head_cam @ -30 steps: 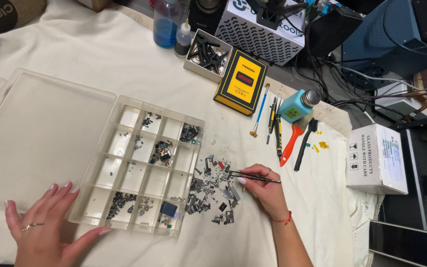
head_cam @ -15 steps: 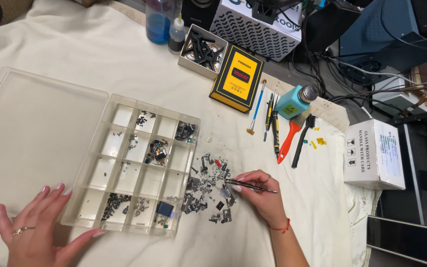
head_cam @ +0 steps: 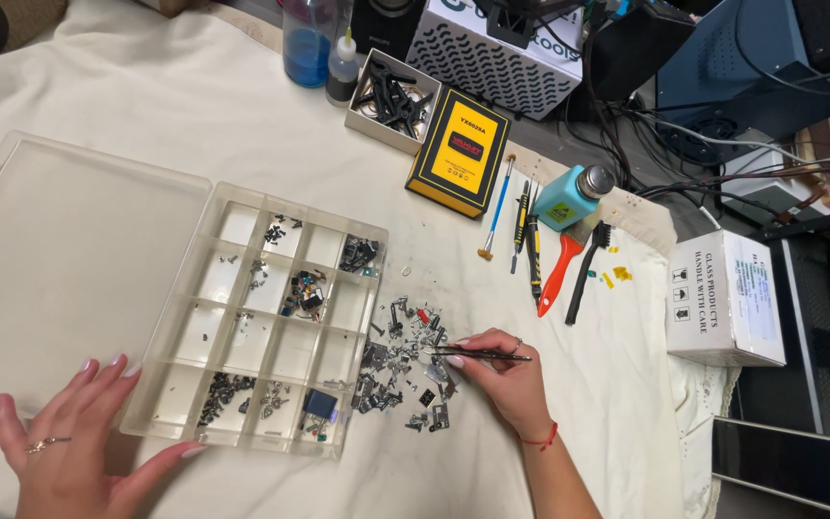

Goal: The person uses tweezers to pick up small electronic components from a pile on a white cloth and places them into the compartments of a clear plastic organizer box. The person repeatedly picks up components and sorts them into the box throughout the video.

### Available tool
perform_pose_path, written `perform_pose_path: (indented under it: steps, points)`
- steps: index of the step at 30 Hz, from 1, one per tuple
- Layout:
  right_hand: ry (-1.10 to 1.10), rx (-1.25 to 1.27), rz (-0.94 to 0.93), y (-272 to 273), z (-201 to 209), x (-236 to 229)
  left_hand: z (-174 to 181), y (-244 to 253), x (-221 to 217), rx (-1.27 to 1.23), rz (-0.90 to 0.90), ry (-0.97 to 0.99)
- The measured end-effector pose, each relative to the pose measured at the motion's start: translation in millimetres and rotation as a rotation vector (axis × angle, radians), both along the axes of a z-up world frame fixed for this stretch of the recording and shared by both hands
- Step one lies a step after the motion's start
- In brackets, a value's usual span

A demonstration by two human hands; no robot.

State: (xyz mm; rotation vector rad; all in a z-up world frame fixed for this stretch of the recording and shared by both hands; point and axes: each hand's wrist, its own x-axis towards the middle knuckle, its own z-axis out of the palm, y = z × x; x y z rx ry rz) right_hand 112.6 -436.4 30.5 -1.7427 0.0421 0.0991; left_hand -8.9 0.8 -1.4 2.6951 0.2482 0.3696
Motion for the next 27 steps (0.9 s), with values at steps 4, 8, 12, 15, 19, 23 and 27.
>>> perform_pose_path:
  steps: [4, 8, 12, 15, 19, 23, 27]
  points:
    - [-0.036, -0.046, 0.027, 4.9, 5.9, -0.4, 0.6, -0.4, 0.0, -0.008, 0.002, 0.001]
    - [-0.048, -0.033, 0.043, 8.1, 7.6, 0.2, -0.4, 0.5, -0.2, -0.009, -0.003, -0.002]
    - [-0.055, -0.037, 0.053, 8.0, 7.8, 0.7, 0.2, 0.7, 0.8, -0.008, -0.013, -0.002]
    - [-0.057, -0.033, 0.055, 7.6, 7.5, 0.3, 2.2, -2.4, 0.1, -0.023, -0.029, -0.081]
    - [-0.066, -0.009, 0.063, 8.4, 6.8, -0.1, 4.4, -4.0, 0.3, -0.032, -0.033, -0.098]
    - [-0.088, -0.020, 0.076, 8.9, 6.4, 0.1, 4.2, -3.7, 0.6, -0.022, -0.028, -0.090]
    - [-0.067, -0.004, 0.065, 8.1, 4.6, -0.4, 2.0, -2.4, 1.2, 0.007, -0.032, -0.093]
